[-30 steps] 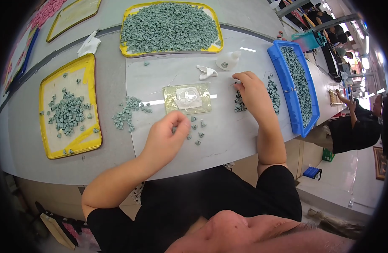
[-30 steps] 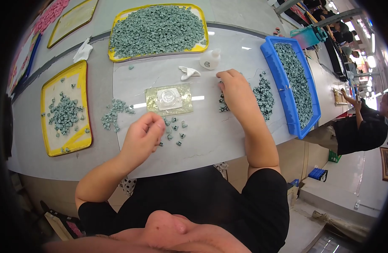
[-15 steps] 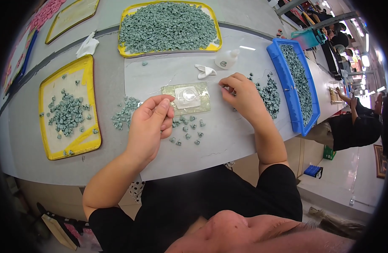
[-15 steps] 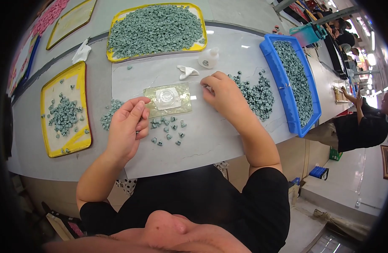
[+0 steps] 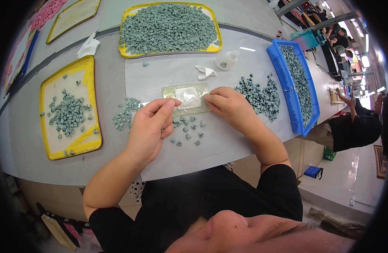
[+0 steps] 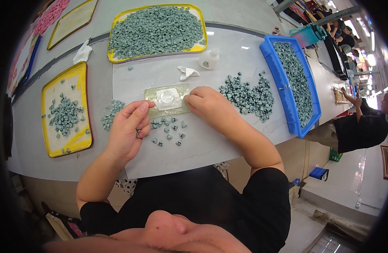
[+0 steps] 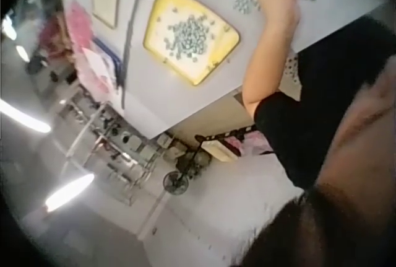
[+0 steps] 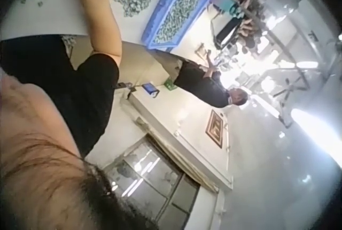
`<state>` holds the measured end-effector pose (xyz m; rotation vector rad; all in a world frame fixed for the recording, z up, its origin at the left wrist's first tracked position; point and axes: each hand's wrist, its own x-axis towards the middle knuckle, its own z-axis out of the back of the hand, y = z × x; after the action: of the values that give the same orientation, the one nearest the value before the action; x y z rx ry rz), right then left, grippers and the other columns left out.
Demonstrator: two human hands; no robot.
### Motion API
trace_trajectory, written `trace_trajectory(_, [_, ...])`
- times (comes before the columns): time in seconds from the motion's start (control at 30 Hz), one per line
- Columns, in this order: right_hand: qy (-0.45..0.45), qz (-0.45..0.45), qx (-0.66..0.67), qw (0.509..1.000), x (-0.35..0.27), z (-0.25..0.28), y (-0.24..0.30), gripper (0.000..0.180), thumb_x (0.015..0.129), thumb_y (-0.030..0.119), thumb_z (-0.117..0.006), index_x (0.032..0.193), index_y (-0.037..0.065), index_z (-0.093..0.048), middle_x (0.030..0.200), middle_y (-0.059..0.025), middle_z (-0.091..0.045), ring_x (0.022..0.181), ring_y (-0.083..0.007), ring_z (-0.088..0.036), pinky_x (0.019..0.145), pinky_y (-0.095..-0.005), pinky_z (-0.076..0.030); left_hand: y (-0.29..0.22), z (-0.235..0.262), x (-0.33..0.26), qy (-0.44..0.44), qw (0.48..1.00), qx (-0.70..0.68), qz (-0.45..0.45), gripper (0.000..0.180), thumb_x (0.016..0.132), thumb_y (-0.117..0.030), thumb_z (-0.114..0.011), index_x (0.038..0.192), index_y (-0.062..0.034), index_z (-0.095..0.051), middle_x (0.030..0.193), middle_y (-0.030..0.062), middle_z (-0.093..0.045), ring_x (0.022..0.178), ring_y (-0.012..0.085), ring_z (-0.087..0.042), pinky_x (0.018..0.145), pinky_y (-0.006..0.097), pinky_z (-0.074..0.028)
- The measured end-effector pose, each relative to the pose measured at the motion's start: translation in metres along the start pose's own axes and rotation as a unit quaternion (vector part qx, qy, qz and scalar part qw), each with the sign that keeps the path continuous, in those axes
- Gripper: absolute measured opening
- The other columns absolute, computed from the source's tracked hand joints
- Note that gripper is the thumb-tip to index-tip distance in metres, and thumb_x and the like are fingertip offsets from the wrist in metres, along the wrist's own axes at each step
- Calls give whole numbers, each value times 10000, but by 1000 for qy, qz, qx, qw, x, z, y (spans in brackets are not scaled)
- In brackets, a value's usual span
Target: Assembling small green plastic parts into a transparent plastic base at a factory workbench.
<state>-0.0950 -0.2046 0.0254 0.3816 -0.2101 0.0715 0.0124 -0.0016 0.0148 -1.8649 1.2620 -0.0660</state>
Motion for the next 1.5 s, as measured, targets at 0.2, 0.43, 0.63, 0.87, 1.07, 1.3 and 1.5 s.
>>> trace_trajectory(0.2, [-6,14,-45,999,0,-2,0,178,688,9,-659,857,7,-603,819,-100,-597,741,-248,-593,637,-331,-497,-3,-5,-1,-5,997,-69,21,235,898,-125,-504,1049,50,-542,763,-12,-432,581,43,-333,466,188,-288])
trace_trajectory(0.43, [-111,122,-27,986,9,-6,5,264,638,-27,-666,896,-12,-610,821,-96,-597,695,-238,-581,589,-324,-480,4,-2,1,-7,1000,-19,-2,234,870,-76,-543,1079,29,-539,858,32,-528,563,45,-346,469,183,-289])
trace_trajectory(0.63, [-121,168,-68,976,13,-9,8,314,599,-5,-655,911,-19,-623,835,-100,-595,718,-233,-589,596,-312,-482,6,1,2,-9,1000,-3,5,231,841,-51,-584,1061,8,-545,904,74,-566,525,40,-339,464,172,-284])
trace_trajectory(0.87, [-113,183,-100,971,18,-9,13,285,616,11,-638,900,-18,-628,843,-97,-596,733,-235,-595,605,-300,-490,6,4,3,-15,1000,-6,1,211,840,-50,-586,1037,-1,-527,891,83,-567,520,39,-343,458,166,-284])
trace_trajectory(1.07, [-113,64,89,988,14,-16,19,226,668,-59,-653,889,-27,-616,837,-99,-603,718,-199,-593,598,-275,-482,7,9,2,14,999,-30,18,147,907,-157,-516,940,-15,-508,777,27,-514,507,36,-311,442,173,-261])
trace_trajectory(1.3, [-8,-308,519,797,14,-13,26,81,829,45,-598,845,-22,-557,779,-73,-595,669,-113,-554,625,-239,-453,11,5,0,45,997,-18,58,147,928,-170,-471,919,-25,-499,709,-6,-447,516,36,-290,439,176,-239])
trace_trajectory(1.5, [21,-328,618,714,14,-10,23,115,834,80,-599,847,-24,-553,760,-84,-589,664,-122,-555,608,-233,-443,14,2,3,40,998,13,43,133,924,-151,-471,937,-23,-504,733,0,-468,527,36,-303,441,178,-246])
